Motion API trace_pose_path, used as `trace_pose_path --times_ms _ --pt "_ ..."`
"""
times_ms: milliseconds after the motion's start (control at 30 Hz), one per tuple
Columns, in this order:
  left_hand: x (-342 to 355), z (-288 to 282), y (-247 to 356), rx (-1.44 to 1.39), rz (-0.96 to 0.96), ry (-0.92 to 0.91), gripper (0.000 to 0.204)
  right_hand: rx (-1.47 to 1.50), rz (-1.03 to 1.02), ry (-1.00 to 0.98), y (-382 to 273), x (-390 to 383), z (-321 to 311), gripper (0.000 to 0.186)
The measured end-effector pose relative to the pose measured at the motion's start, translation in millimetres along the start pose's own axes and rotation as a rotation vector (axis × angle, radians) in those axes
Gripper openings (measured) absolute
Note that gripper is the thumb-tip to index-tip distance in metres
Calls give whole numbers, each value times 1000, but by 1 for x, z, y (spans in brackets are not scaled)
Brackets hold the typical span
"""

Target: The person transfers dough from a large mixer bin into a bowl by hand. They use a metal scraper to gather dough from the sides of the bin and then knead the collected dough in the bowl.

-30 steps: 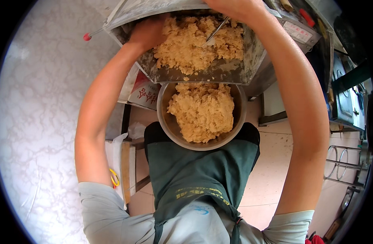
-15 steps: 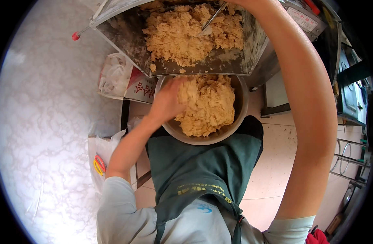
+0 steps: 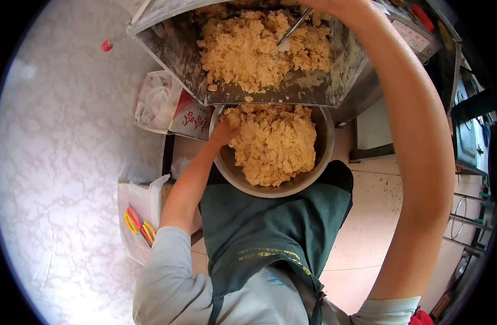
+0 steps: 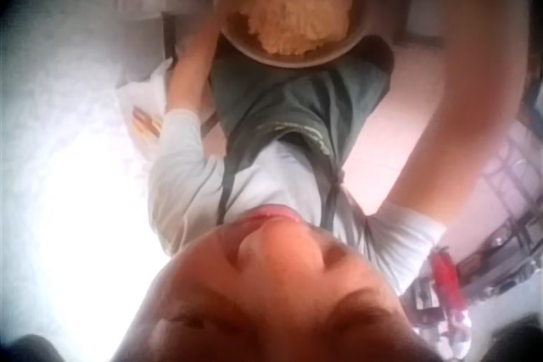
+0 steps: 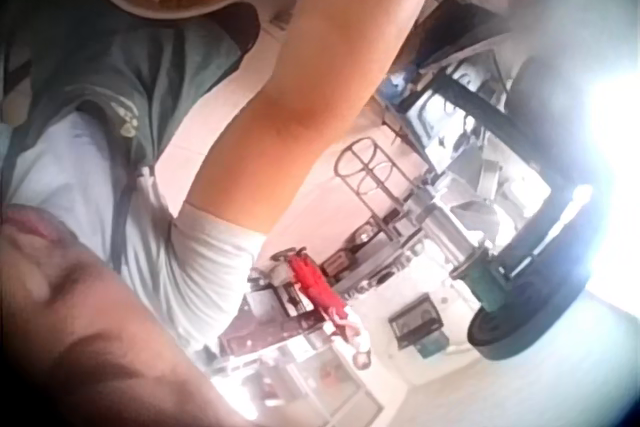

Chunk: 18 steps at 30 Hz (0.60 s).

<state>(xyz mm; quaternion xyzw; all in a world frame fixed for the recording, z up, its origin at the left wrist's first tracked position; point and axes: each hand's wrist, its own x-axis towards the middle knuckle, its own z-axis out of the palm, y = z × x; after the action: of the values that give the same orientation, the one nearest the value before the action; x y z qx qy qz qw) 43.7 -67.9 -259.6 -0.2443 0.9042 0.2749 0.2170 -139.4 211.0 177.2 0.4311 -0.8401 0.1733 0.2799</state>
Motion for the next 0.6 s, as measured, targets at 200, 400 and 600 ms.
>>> trace_pose_path --times_ms 200,400,600 --pt "-80 -59 98 430 411 -134 77 -100 -10 -76 1 -8 -18 55" --pt "-121 -155 191 282 1013 574 76 -18 -453 40 10 -9 11 45" --pt "-40 -206 258 822 975 834 107 -7 -406 -49 14 -7 -3 42"
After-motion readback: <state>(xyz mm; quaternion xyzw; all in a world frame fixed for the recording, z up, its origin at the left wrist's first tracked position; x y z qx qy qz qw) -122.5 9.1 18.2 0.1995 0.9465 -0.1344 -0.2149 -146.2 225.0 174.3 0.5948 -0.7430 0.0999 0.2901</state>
